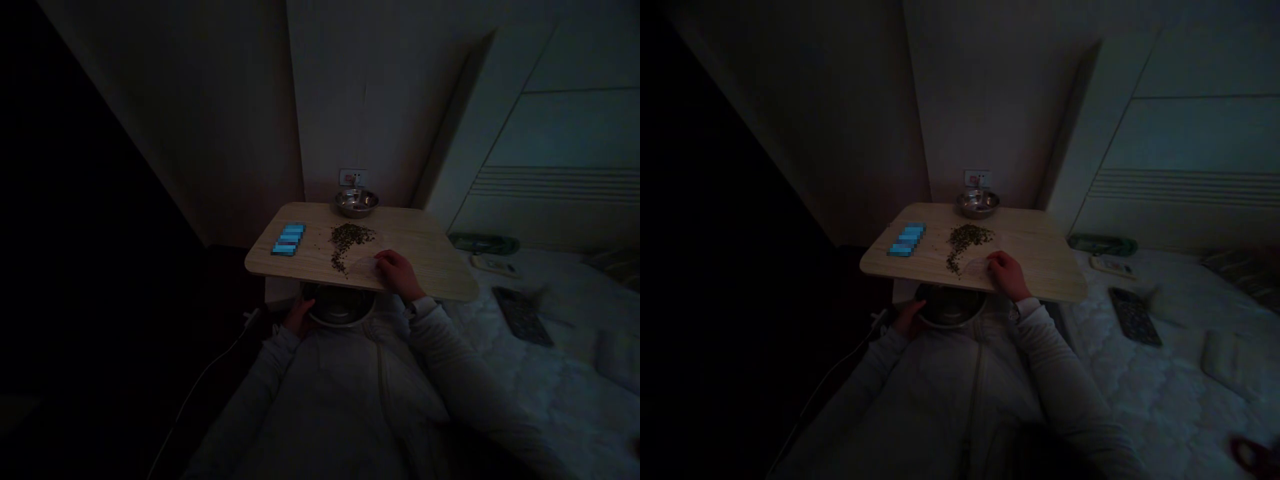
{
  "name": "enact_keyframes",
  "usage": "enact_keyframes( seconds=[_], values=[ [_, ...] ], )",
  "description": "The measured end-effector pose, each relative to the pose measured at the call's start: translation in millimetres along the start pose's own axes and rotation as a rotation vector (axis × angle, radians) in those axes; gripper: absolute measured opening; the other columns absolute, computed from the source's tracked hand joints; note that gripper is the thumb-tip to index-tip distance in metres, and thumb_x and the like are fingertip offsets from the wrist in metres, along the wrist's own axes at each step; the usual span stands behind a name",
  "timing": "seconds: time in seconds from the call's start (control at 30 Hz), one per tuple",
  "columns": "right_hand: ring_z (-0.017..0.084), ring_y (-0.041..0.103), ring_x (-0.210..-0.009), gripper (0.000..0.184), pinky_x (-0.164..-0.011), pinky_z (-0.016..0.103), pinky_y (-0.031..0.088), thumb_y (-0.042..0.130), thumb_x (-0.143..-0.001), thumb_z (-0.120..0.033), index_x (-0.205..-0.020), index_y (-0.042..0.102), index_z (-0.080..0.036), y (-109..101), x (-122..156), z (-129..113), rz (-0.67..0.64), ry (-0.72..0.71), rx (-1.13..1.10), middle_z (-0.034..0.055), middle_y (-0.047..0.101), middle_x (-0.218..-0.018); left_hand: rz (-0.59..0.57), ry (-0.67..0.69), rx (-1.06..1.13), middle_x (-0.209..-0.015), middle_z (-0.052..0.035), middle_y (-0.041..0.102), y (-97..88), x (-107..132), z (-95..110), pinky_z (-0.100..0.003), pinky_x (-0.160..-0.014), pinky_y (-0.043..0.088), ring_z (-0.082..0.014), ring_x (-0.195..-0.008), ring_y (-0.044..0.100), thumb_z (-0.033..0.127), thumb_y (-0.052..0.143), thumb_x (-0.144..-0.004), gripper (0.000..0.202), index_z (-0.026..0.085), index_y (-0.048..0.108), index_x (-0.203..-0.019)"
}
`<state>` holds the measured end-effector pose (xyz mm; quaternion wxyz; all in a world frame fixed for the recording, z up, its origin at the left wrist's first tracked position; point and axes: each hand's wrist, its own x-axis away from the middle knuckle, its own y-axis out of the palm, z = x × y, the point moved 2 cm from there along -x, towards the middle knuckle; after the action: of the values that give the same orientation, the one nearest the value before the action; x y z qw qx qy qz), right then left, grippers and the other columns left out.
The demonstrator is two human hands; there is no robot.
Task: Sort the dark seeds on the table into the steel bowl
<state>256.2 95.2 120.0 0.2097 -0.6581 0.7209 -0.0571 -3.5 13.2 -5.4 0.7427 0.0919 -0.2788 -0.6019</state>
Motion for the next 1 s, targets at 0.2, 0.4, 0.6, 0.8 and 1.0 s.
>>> enact_keyframes(
  seconds=[0.2, 0.4, 0.6, 0.8, 1.0],
  values=[
    [0.017, 0.050, -0.058, 0.021, -0.059, 0.029, 0.040, 0.051, -0.062, -0.033, -0.074, 0.065, -0.023, 0.5, 0.9, -1.1, 0.000, 0.009, -0.045, -0.0013, 0.062, -0.060, 0.067, -0.104, 0.010, -0.101, -0.0069, 0.077, 9.0, 6.6, 3.2, -0.048, -0.094, 0.057, -0.0337, -0.117, 0.065, 0.025, 0.080, -0.064, 0.027, 0.021, 0.069, -0.089],
    [0.017, 0.052, -0.060, 0.021, -0.061, 0.031, 0.040, 0.050, -0.062, -0.032, -0.075, 0.063, -0.022, 0.7, 1.1, -2.7, -0.014, 0.036, -0.041, -0.0011, 0.061, -0.060, 0.084, -0.136, 0.037, -0.102, -0.0078, 0.077, 7.6, 4.9, 1.5, -0.045, -0.093, 0.058, -0.0321, -0.116, 0.066, 0.023, 0.079, -0.067, 0.031, 0.021, 0.070, -0.096],
    [0.018, 0.053, -0.062, 0.021, -0.064, 0.032, 0.041, 0.050, -0.063, -0.032, -0.075, 0.064, -0.021, -0.1, 1.9, -5.6, -0.029, 0.044, -0.032, -0.0004, 0.062, -0.063, 0.072, -0.097, -0.007, -0.102, -0.0071, 0.077, 3.1, -1.5, -7.1, -0.047, -0.093, 0.057, -0.0331, -0.118, 0.065, 0.027, 0.079, -0.067, 0.035, 0.022, 0.069, -0.100],
    [0.019, 0.055, -0.066, 0.022, -0.067, 0.032, 0.042, 0.050, -0.063, -0.031, -0.076, 0.064, -0.021, 0.4, 2.0, -4.8, -0.018, 0.033, -0.027, 0.0003, 0.063, -0.065, 0.055, -0.026, -0.050, -0.108, -0.0093, 0.075, -1.4, -1.4, -4.0, -0.049, -0.098, 0.054, -0.0347, -0.126, 0.059, 0.029, 0.082, -0.063, 0.036, 0.022, 0.070, -0.096],
    [0.018, 0.054, -0.063, 0.021, -0.064, 0.031, 0.042, 0.052, -0.064, -0.031, -0.076, 0.065, -0.021, 1.0, 0.4, -0.7, -0.012, 0.013, -0.066, -0.0012, 0.063, -0.062, 0.024, 0.016, -0.090, -0.115, -0.0099, 0.074, -8.4, -2.4, 1.4, -0.048, -0.112, 0.044, -0.0366, -0.140, 0.045, 0.024, 0.088, -0.051, 0.046, 0.023, 0.072, -0.094]
  ],
)
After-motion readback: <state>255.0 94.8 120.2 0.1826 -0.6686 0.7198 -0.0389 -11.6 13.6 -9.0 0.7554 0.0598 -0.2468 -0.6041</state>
